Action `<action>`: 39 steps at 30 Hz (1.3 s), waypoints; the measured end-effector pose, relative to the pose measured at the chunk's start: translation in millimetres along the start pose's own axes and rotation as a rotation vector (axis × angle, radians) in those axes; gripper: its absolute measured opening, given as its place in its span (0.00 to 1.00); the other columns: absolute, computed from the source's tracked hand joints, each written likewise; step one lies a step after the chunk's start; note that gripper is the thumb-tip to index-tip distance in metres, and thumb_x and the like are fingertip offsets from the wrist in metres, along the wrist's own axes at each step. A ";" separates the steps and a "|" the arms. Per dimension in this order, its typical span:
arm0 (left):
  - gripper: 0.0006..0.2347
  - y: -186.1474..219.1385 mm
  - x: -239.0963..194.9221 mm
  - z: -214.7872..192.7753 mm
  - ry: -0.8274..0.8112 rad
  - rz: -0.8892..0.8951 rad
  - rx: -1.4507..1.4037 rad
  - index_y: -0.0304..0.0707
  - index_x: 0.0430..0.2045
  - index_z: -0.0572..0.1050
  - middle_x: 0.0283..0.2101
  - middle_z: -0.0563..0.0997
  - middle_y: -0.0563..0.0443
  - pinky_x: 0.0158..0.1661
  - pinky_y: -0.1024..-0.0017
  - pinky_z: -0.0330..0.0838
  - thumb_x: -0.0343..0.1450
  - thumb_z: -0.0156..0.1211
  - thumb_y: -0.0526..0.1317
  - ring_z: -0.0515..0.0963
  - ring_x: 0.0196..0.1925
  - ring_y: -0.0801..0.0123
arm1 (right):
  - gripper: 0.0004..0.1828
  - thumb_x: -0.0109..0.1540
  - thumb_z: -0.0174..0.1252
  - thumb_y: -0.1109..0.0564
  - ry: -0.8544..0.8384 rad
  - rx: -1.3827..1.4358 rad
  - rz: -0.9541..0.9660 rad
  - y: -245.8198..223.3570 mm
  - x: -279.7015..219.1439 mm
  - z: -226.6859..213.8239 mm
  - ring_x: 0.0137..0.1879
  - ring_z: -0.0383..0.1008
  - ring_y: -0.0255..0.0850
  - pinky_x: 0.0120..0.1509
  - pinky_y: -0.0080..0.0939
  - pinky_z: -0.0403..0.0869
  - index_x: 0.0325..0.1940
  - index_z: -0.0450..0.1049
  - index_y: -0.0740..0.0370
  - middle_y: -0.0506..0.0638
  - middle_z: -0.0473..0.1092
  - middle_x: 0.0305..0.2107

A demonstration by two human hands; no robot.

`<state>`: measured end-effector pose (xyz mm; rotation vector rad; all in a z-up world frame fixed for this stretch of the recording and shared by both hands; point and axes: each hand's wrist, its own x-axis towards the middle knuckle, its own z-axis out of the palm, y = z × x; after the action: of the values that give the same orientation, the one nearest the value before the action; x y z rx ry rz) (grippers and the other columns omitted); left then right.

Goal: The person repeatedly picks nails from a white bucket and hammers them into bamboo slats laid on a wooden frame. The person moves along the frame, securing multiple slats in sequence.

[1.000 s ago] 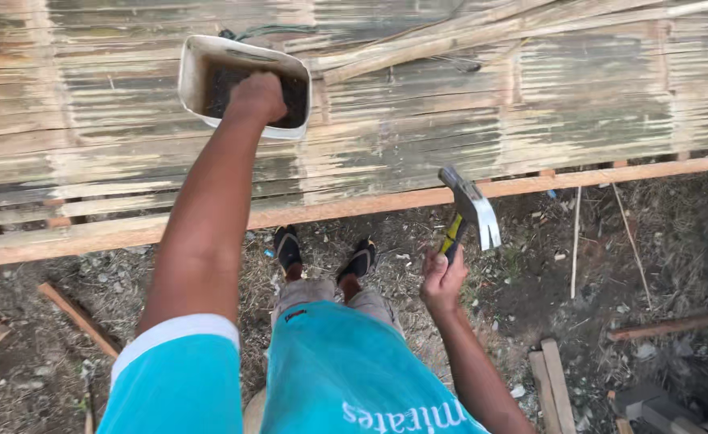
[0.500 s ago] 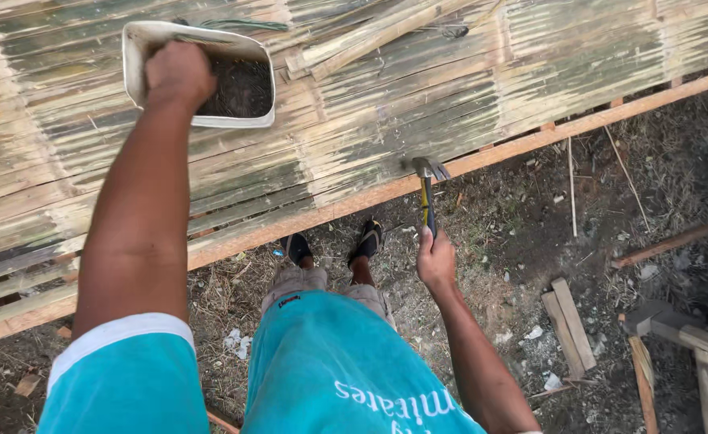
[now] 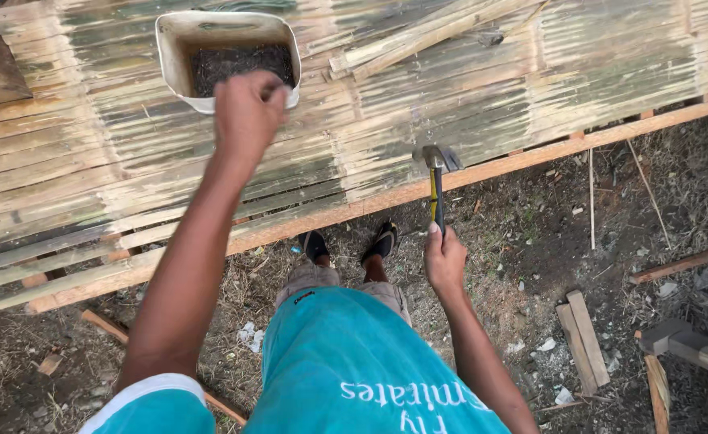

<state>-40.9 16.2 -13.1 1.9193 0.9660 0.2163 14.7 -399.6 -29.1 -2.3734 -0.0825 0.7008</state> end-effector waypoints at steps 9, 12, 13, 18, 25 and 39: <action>0.06 -73.1 -71.2 144.1 0.038 -0.006 0.109 0.53 0.36 0.86 0.54 0.83 0.52 0.66 0.62 0.66 0.70 0.66 0.37 0.73 0.63 0.62 | 0.23 0.71 0.48 0.42 -0.157 -0.300 -0.223 -30.0 1.6 35.7 0.28 0.73 0.60 0.34 0.60 0.69 0.41 0.68 0.67 0.64 0.71 0.20; 0.02 -84.1 -81.5 155.5 0.083 0.006 0.051 0.56 0.34 0.84 0.53 0.84 0.58 0.73 0.56 0.51 0.71 0.68 0.42 0.69 0.68 0.66 | 0.24 0.69 0.48 0.41 -0.156 -0.261 -0.212 -38.2 -3.3 31.6 0.28 0.74 0.59 0.33 0.59 0.70 0.40 0.70 0.66 0.64 0.71 0.20; 0.02 -84.9 -83.3 156.8 0.130 0.114 0.077 0.56 0.30 0.85 0.53 0.84 0.59 0.73 0.52 0.44 0.69 0.68 0.40 0.66 0.70 0.64 | 0.23 0.69 0.48 0.41 -0.150 -0.211 -0.229 -40.0 -7.7 28.3 0.26 0.75 0.57 0.33 0.58 0.70 0.40 0.71 0.66 0.63 0.71 0.20; 0.01 -77.9 -84.2 159.1 0.132 0.193 0.114 0.58 0.27 0.85 0.52 0.84 0.65 0.74 0.49 0.32 0.67 0.70 0.42 0.62 0.75 0.64 | 0.21 0.69 0.48 0.44 -0.102 -0.032 -0.307 -46.1 -38.0 18.7 0.24 0.77 0.54 0.30 0.53 0.71 0.40 0.69 0.67 0.60 0.71 0.18; 0.02 -68.7 -84.5 153.1 0.116 0.197 0.120 0.58 0.30 0.86 0.54 0.83 0.65 0.75 0.50 0.32 0.68 0.69 0.41 0.60 0.75 0.67 | 0.19 0.71 0.49 0.45 -0.177 -0.264 -0.300 -75.5 -25.3 37.3 0.25 0.73 0.56 0.30 0.55 0.68 0.45 0.68 0.67 0.61 0.70 0.18; 0.24 -115.3 -95.3 129.7 -0.019 0.269 0.318 0.48 0.63 0.71 0.71 0.67 0.58 0.76 0.59 0.40 0.70 0.66 0.42 0.57 0.77 0.67 | 0.21 0.72 0.46 0.43 -0.251 -0.513 -0.396 -48.2 15.7 34.6 0.23 0.71 0.49 0.29 0.50 0.69 0.46 0.68 0.64 0.54 0.69 0.17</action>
<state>-100.6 -109.4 -154.1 2.3408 0.7609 0.2084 16.4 -338.3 -29.3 -2.6040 -0.9108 0.8485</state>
